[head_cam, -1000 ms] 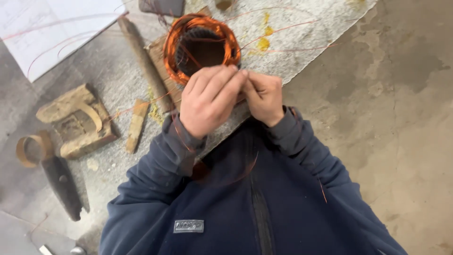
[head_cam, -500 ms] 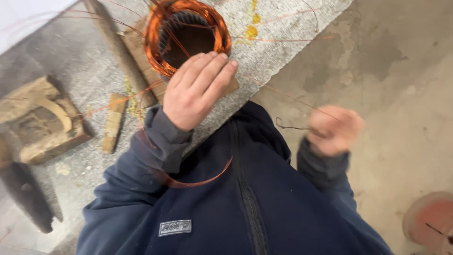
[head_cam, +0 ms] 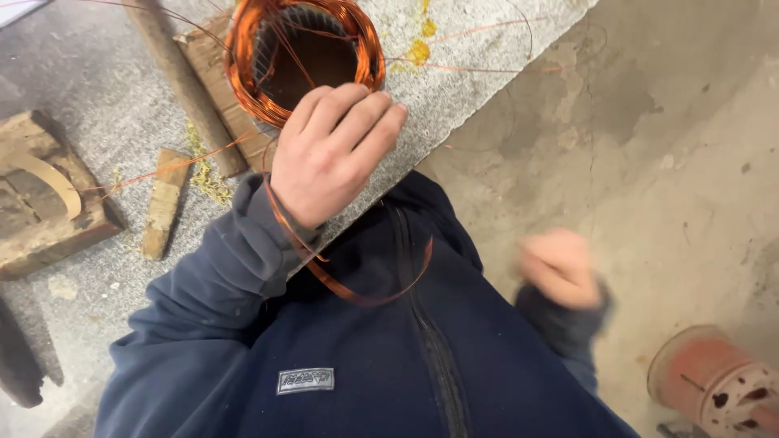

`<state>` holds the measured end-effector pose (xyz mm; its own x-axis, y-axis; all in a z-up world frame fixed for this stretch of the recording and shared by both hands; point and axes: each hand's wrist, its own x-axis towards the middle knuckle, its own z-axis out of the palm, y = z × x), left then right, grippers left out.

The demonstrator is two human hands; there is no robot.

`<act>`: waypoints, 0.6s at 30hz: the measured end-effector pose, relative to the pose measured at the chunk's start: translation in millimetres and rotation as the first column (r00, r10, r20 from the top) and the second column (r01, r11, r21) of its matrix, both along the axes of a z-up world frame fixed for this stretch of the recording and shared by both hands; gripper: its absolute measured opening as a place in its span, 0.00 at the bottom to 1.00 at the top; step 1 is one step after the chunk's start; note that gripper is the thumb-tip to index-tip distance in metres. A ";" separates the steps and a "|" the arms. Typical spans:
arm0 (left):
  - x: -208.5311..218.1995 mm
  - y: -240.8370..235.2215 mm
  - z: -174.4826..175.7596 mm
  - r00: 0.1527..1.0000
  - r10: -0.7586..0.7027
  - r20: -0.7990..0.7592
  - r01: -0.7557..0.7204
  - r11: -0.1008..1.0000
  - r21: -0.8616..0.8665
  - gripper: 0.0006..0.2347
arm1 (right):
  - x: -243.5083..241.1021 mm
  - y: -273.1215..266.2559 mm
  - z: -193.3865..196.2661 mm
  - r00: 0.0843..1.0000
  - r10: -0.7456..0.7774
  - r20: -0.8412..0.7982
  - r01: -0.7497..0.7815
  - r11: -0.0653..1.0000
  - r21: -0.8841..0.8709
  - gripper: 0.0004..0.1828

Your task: Wind copper wire onto an electric motor stator by hand.

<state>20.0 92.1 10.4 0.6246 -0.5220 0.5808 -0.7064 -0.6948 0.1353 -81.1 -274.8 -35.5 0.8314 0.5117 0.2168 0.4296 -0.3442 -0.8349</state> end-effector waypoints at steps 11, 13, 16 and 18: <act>-37.2 33.6 -13.5 0.972 -0.152 -0.177 0.130 0.983 -0.127 0.19 | 98.6 163.4 -35.1 0.929 -0.371 0.004 0.365 0.916 0.166 0.14; -40.2 36.1 -14.6 0.976 -0.062 -0.207 0.035 0.991 -0.128 0.18 | 101.3 171.2 -32.0 0.934 -0.355 0.050 0.339 0.920 0.194 0.14; -37.0 35.6 -9.5 0.974 0.067 -0.217 -0.090 0.991 -0.097 0.17 | 107.4 183.0 -27.4 0.923 -0.361 0.135 0.357 0.933 0.054 0.17; -34.1 33.2 -5.0 0.980 0.074 -0.186 -0.094 0.991 -0.097 0.16 | 109.4 187.2 -34.0 0.911 -0.352 0.215 0.352 0.935 0.039 0.16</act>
<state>-14.1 125.3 5.4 0.7638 -0.4058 0.5019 -0.6031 -0.7258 0.3309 28.2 -87.7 -69.5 0.8910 0.1947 0.4101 0.4494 -0.5067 -0.7357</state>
